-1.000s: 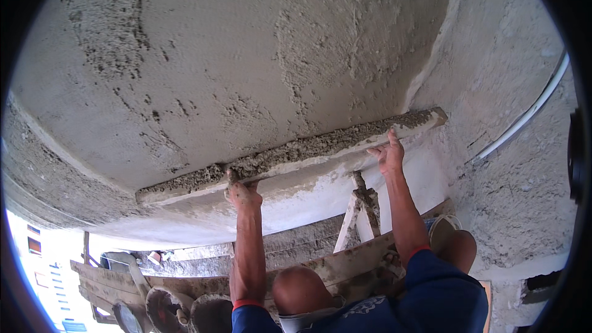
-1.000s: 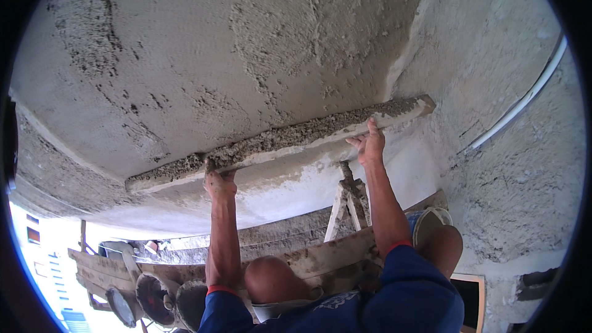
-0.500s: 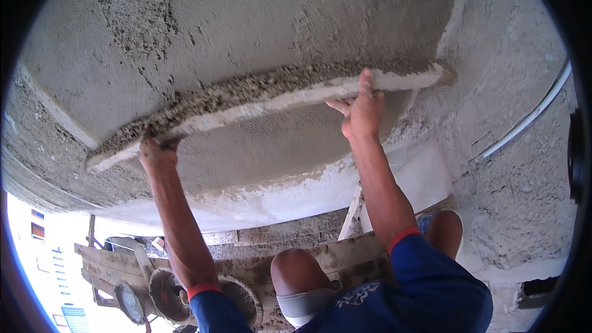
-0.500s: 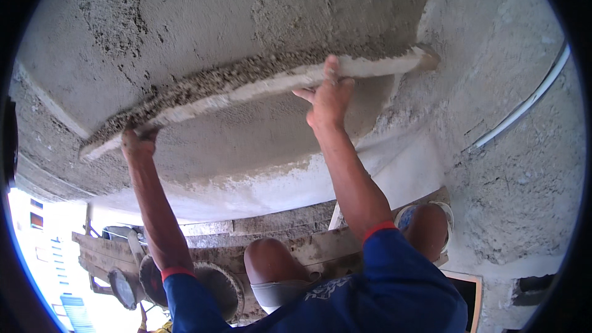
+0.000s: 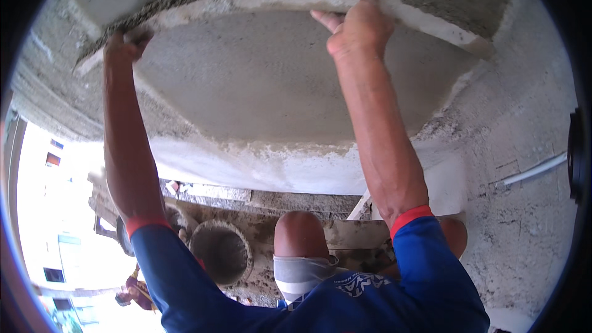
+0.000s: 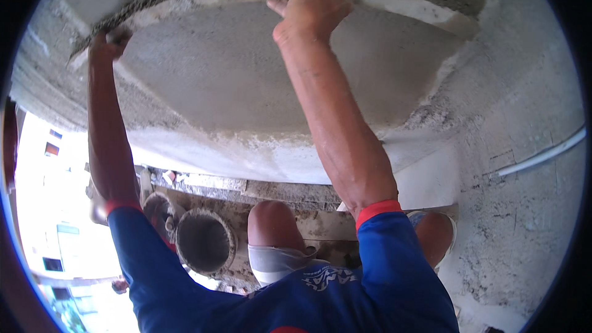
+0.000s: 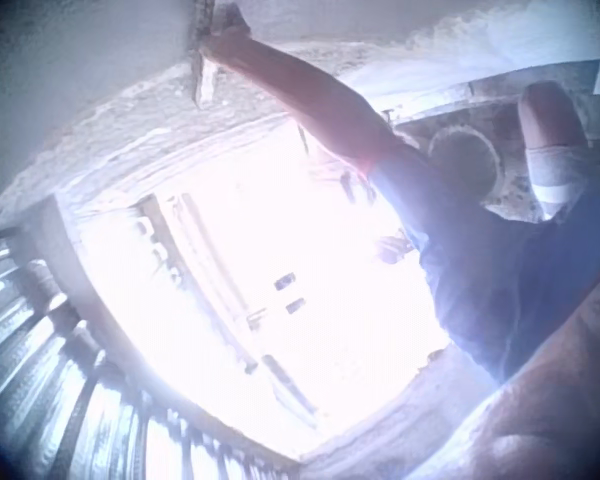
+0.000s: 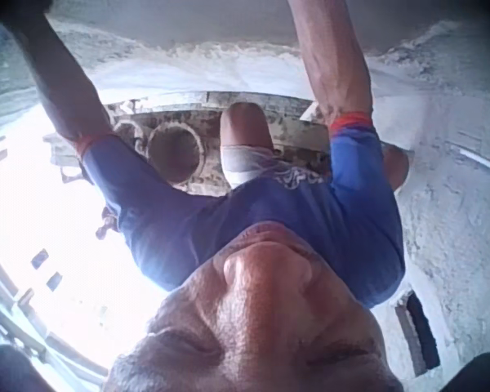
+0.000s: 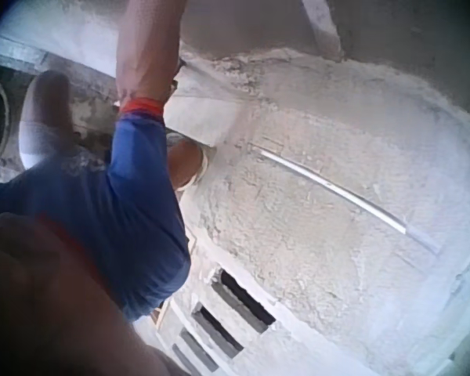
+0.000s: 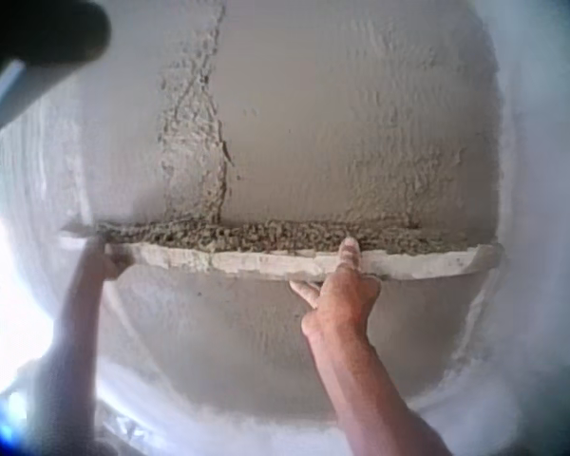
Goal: The person applies wet plaster from a bucket onto a wall using a trowel and then smooths it using a long wooden board.
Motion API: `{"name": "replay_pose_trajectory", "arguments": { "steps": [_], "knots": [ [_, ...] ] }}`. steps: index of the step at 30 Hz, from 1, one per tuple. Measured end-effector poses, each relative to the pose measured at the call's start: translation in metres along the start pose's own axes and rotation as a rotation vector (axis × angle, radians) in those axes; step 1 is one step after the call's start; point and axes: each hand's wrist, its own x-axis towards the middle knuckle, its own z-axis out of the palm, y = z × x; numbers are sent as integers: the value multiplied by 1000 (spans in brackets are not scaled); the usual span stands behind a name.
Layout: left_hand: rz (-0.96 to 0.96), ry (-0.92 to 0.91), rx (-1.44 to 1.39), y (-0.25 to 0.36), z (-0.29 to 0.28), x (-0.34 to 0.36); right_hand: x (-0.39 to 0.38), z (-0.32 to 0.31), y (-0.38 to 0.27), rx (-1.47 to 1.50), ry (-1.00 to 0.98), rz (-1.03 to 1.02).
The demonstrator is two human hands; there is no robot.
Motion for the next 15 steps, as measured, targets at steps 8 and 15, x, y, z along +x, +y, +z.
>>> {"name": "replay_pose_trajectory", "arguments": {
  "steps": [8,15],
  "knots": [
    [-81,82,-242,7,9,-44,0,7,-47,7,-319,-120],
    [-134,-28,-156,-73,-42,-141,-12,-52,-96,-129,-247,133]
  ]
}}
